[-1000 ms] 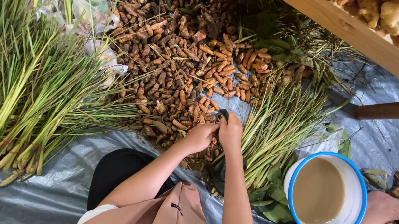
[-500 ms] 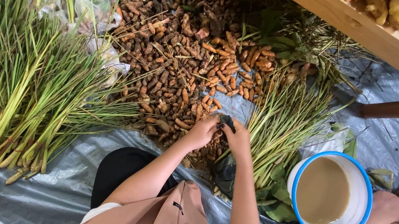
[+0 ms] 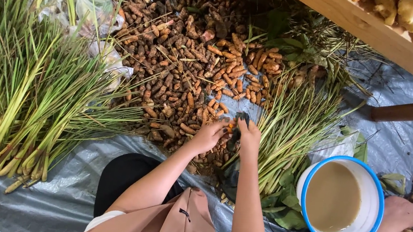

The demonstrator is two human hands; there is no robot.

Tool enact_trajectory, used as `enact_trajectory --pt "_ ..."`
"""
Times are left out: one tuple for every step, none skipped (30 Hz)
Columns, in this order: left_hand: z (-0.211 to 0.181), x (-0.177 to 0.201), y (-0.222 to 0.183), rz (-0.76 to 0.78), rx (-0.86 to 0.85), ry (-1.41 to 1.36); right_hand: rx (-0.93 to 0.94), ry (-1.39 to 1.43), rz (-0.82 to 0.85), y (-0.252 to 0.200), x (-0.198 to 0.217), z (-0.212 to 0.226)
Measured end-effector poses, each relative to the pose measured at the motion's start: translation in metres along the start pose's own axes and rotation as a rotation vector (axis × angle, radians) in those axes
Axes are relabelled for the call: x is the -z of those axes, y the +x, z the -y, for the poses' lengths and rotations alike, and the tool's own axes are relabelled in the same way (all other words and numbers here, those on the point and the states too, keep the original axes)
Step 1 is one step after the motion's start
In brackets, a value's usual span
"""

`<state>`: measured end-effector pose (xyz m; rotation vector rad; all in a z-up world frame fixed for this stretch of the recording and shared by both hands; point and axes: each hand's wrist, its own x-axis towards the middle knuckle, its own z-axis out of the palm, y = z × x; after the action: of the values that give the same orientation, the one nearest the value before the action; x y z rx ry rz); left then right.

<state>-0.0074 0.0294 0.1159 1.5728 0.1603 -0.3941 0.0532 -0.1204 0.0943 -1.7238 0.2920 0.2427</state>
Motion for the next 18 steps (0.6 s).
enact_trajectory --pt "0.002 -0.001 0.001 -0.002 -0.002 -0.001 0.002 -0.001 0.001 0.005 0.006 -0.014" --pt "0.003 -0.001 0.003 -0.025 -0.031 0.033 0.022 0.032 0.103 0.012 0.011 -0.028" --pt "0.004 -0.001 0.006 -0.048 -0.061 0.068 0.043 0.064 0.205 0.018 0.016 -0.042" --pt "0.009 -0.002 0.008 -0.049 -0.057 0.066 0.039 0.063 0.206 0.008 0.018 -0.024" --pt "0.014 -0.003 0.010 -0.070 -0.084 0.048 0.085 -0.086 0.271 -0.003 0.019 -0.007" --pt "0.019 -0.005 0.014 -0.087 -0.111 0.031 0.130 -0.235 0.332 -0.013 0.020 0.010" --pt "0.028 -0.006 0.016 -0.085 -0.108 0.029 0.127 -0.237 0.331 -0.009 0.020 -0.003" --pt "0.036 -0.006 0.020 -0.092 -0.130 0.061 0.132 -0.325 0.303 -0.004 0.019 -0.014" --pt "0.044 -0.006 0.024 -0.099 -0.152 0.093 0.138 -0.414 0.273 0.001 0.018 -0.026" --pt "0.047 -0.006 0.025 -0.102 -0.154 0.093 0.141 -0.414 0.275 0.003 0.017 -0.028" --pt "0.050 -0.006 0.026 -0.098 -0.171 0.110 0.182 -0.445 0.257 0.005 0.015 -0.029" --pt "0.054 -0.005 0.027 -0.090 -0.186 0.129 0.220 -0.475 0.237 0.005 0.014 -0.032" --pt "0.057 -0.006 0.027 -0.090 -0.187 0.130 0.220 -0.474 0.237 0.003 0.010 -0.031" --pt "0.059 -0.007 0.027 -0.100 -0.229 0.179 0.312 -0.548 0.191 0.002 0.007 -0.031" --pt "0.062 -0.009 0.028 -0.110 -0.272 0.229 0.404 -0.622 0.144 0.000 0.004 -0.030" --pt "0.062 -0.010 0.029 -0.111 -0.269 0.226 0.403 -0.624 0.146 0.002 0.003 -0.034" --pt "0.063 -0.010 0.030 -0.115 -0.251 0.238 0.444 -0.639 0.118 0.003 0.002 -0.037" --pt "0.063 -0.011 0.031 -0.118 -0.233 0.251 0.486 -0.651 0.088 0.005 0.000 -0.041"
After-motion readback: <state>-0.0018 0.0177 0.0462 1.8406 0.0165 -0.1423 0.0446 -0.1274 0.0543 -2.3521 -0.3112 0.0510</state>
